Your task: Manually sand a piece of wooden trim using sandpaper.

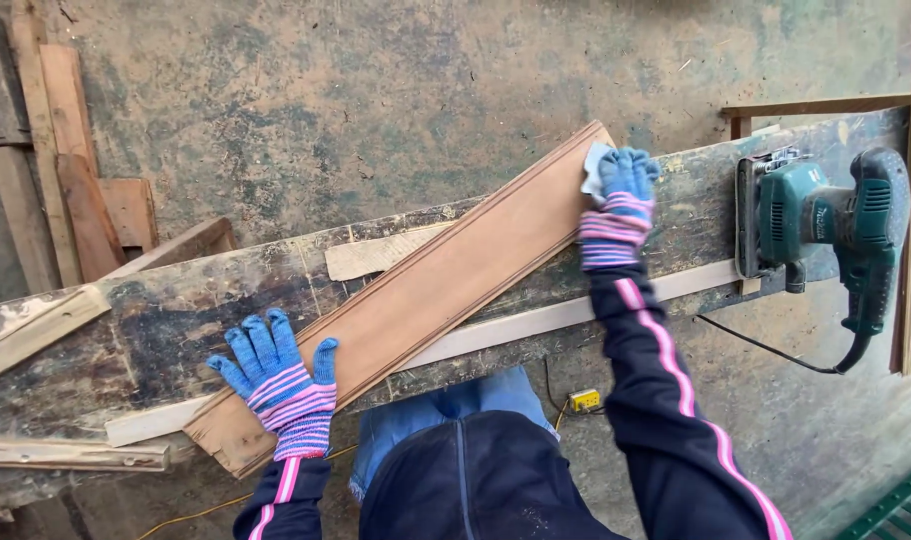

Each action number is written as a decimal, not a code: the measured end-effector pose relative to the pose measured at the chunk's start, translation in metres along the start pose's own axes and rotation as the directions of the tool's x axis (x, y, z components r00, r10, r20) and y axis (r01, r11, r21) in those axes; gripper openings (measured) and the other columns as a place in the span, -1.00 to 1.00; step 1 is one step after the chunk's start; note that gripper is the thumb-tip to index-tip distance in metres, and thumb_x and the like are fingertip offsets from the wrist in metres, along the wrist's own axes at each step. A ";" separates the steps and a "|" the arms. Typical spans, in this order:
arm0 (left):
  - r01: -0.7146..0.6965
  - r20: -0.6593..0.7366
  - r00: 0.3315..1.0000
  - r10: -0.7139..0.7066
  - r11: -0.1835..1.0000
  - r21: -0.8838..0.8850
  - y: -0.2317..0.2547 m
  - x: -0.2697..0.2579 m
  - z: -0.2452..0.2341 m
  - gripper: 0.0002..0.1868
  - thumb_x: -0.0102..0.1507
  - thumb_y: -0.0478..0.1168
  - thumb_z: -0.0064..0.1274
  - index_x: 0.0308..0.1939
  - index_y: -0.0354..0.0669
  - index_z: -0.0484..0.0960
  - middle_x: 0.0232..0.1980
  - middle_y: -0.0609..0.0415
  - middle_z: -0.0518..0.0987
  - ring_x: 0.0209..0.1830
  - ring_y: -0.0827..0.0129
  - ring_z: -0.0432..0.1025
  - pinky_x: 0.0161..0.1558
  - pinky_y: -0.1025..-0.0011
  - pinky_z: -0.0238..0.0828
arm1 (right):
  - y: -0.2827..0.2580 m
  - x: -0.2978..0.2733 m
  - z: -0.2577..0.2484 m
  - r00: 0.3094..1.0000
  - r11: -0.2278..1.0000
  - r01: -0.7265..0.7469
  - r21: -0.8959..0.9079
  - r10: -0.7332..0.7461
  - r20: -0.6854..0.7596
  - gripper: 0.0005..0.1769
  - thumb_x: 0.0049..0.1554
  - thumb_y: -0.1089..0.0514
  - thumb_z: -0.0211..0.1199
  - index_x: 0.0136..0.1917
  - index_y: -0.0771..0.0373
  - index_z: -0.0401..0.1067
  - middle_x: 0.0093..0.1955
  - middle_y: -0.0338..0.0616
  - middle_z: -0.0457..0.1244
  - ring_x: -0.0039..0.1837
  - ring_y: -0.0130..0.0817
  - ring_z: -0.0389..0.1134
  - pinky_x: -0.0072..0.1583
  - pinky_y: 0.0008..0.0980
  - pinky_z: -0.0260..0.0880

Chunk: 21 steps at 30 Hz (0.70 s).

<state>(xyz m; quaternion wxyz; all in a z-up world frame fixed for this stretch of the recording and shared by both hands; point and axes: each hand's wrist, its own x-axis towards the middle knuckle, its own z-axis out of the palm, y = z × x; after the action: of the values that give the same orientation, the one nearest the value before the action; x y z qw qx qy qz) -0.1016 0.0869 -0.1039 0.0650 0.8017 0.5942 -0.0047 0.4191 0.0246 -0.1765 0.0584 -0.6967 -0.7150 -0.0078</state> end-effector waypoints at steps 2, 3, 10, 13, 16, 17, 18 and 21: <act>-0.009 -0.022 1.000 0.009 1.000 -0.021 -0.004 -0.001 0.002 -0.06 0.34 0.38 -0.05 0.60 -0.19 0.27 0.61 -0.25 0.15 0.68 -0.24 -0.07 0.59 -0.41 -0.43 | -0.098 0.021 -0.019 0.999 0.995 0.045 0.089 -0.046 0.005 -0.39 0.11 0.03 0.19 0.40 0.27 0.32 0.41 0.10 0.22 0.50 0.08 0.20 0.55 0.07 0.07; -0.019 -0.047 0.999 0.017 0.999 -0.041 -0.003 0.000 0.005 -0.06 0.35 0.38 -0.05 0.60 -0.19 0.27 0.62 -0.25 0.15 0.69 -0.23 -0.08 0.59 -0.41 -0.43 | -0.146 0.029 -0.036 0.997 0.989 0.069 0.129 -0.071 0.006 -0.38 0.12 0.03 0.19 0.41 0.24 0.31 0.43 0.07 0.21 0.52 0.06 0.19 0.57 0.08 0.07; -0.007 -0.007 1.000 0.007 1.000 -0.005 -0.004 0.003 0.001 -0.03 0.33 0.38 -0.07 0.62 -0.23 0.26 0.66 -0.27 0.13 0.71 -0.22 -0.10 0.60 -0.40 -0.42 | -0.189 0.031 -0.055 0.950 0.873 0.292 0.391 -0.312 -0.013 -0.44 0.22 0.05 0.24 0.47 0.03 0.33 0.47 -0.12 0.20 0.59 -0.09 0.14 0.67 0.06 0.01; 0.005 0.008 1.000 -0.004 1.000 -0.027 -0.001 -0.002 0.002 -0.04 0.30 0.38 -0.06 0.57 -0.22 0.29 0.63 -0.26 0.16 0.70 -0.21 -0.08 0.59 -0.41 -0.43 | -0.081 0.045 -0.039 0.980 0.995 0.080 -0.057 -0.068 0.185 -0.46 0.15 -0.05 0.14 0.34 0.23 0.36 0.29 0.15 0.24 0.41 0.13 0.20 0.48 0.11 0.12; 0.012 0.006 1.000 -0.012 0.999 -0.032 -0.004 -0.002 -0.001 -0.04 0.31 0.39 -0.05 0.58 -0.21 0.30 0.60 -0.26 0.18 0.68 -0.23 -0.07 0.60 -0.41 -0.42 | -0.066 0.043 -0.010 0.891 0.901 -0.434 -0.019 0.432 0.137 -0.59 0.39 0.08 -0.09 0.42 0.25 0.31 0.37 0.07 0.24 0.41 -0.06 0.26 0.47 -0.18 0.23; 0.003 -0.010 1.000 -0.003 0.999 -0.045 -0.004 -0.001 0.002 -0.05 0.33 0.38 -0.05 0.59 -0.22 0.31 0.61 -0.27 0.18 0.69 -0.23 -0.07 0.60 -0.41 -0.42 | -0.099 0.045 -0.022 0.927 0.919 -0.375 0.120 0.373 0.038 -0.52 0.28 0.09 -0.01 0.41 0.28 0.27 0.37 0.13 0.23 0.43 0.00 0.21 0.49 -0.10 0.13; -0.007 -0.027 1.000 0.005 0.998 -0.057 -0.003 -0.001 0.004 -0.06 0.35 0.37 -0.05 0.59 -0.23 0.31 0.62 -0.28 0.18 0.70 -0.23 -0.07 0.60 -0.42 -0.41 | -0.133 0.047 -0.034 0.945 0.923 -0.294 0.248 0.320 -0.069 -0.43 0.16 0.11 0.06 0.41 0.31 0.23 0.37 0.18 0.21 0.45 0.05 0.17 0.52 -0.02 0.03; -0.031 -0.032 0.999 0.031 0.999 -0.020 -0.002 -0.004 0.003 -0.03 0.35 0.37 -0.04 0.62 -0.25 0.30 0.65 -0.29 0.16 0.71 -0.22 -0.08 0.61 -0.41 -0.41 | -0.268 0.039 -0.033 0.990 0.928 0.067 0.367 -0.108 0.093 -0.34 0.08 0.10 0.14 0.44 0.26 0.28 0.46 0.17 0.18 0.55 0.16 0.12 0.58 0.17 -0.01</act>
<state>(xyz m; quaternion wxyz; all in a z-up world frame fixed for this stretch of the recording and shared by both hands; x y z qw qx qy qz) -0.1041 0.0833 -0.1069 0.0638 0.8101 0.5826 0.0151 0.1529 0.0527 -0.1214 0.1456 -0.6405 -0.7367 0.1608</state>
